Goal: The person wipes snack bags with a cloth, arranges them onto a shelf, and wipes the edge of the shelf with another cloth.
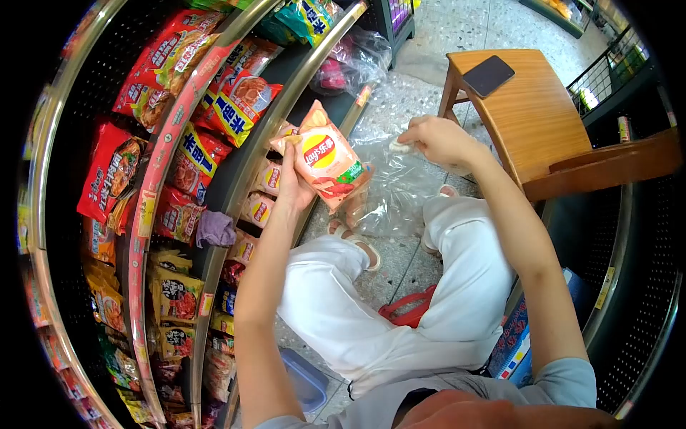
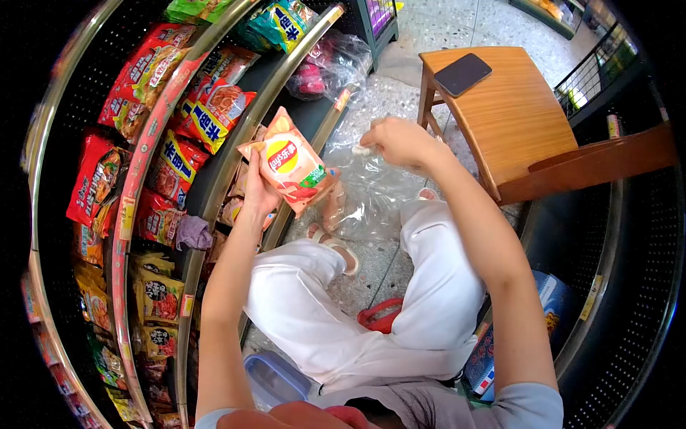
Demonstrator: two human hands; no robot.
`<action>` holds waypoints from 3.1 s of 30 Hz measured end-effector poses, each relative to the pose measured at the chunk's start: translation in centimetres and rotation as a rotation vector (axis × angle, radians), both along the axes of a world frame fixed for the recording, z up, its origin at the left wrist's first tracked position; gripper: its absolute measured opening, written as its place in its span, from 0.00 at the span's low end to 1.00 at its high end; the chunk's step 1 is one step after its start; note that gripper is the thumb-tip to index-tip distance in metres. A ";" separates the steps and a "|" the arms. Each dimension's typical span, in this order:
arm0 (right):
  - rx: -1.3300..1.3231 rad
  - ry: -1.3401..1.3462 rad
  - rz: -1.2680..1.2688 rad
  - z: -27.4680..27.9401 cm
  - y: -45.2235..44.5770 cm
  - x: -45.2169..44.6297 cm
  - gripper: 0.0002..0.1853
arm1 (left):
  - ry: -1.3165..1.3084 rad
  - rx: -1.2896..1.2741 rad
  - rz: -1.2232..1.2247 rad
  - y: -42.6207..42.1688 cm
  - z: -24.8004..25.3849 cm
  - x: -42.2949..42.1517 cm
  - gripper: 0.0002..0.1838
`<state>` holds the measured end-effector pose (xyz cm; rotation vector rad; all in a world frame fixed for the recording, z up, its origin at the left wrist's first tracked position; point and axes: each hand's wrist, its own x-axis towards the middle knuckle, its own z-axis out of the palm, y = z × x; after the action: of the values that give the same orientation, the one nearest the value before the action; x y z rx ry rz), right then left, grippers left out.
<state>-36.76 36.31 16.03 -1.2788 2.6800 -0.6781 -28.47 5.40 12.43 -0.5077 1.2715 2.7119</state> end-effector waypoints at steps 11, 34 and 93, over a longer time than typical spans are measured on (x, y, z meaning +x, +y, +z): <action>0.047 -0.075 -0.046 -7.2 -3.5 -6.6 0.18 | -0.055 -0.020 -0.107 0.1 -6.5 -7.3 0.38; -0.647 -0.558 -0.470 -26.4 -11.1 -17.1 0.18 | 0.064 -0.405 0.338 -13.1 -20.6 -27.4 0.36; 0.108 -1.014 0.353 -33.1 -8.5 -4.9 0.22 | -0.400 -1.682 -1.297 3.0 -25.4 -15.6 0.29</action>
<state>-41.67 27.81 -17.09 -0.9513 1.6076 -0.8135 -44.06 8.36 -13.00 -0.0949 2.1972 0.1929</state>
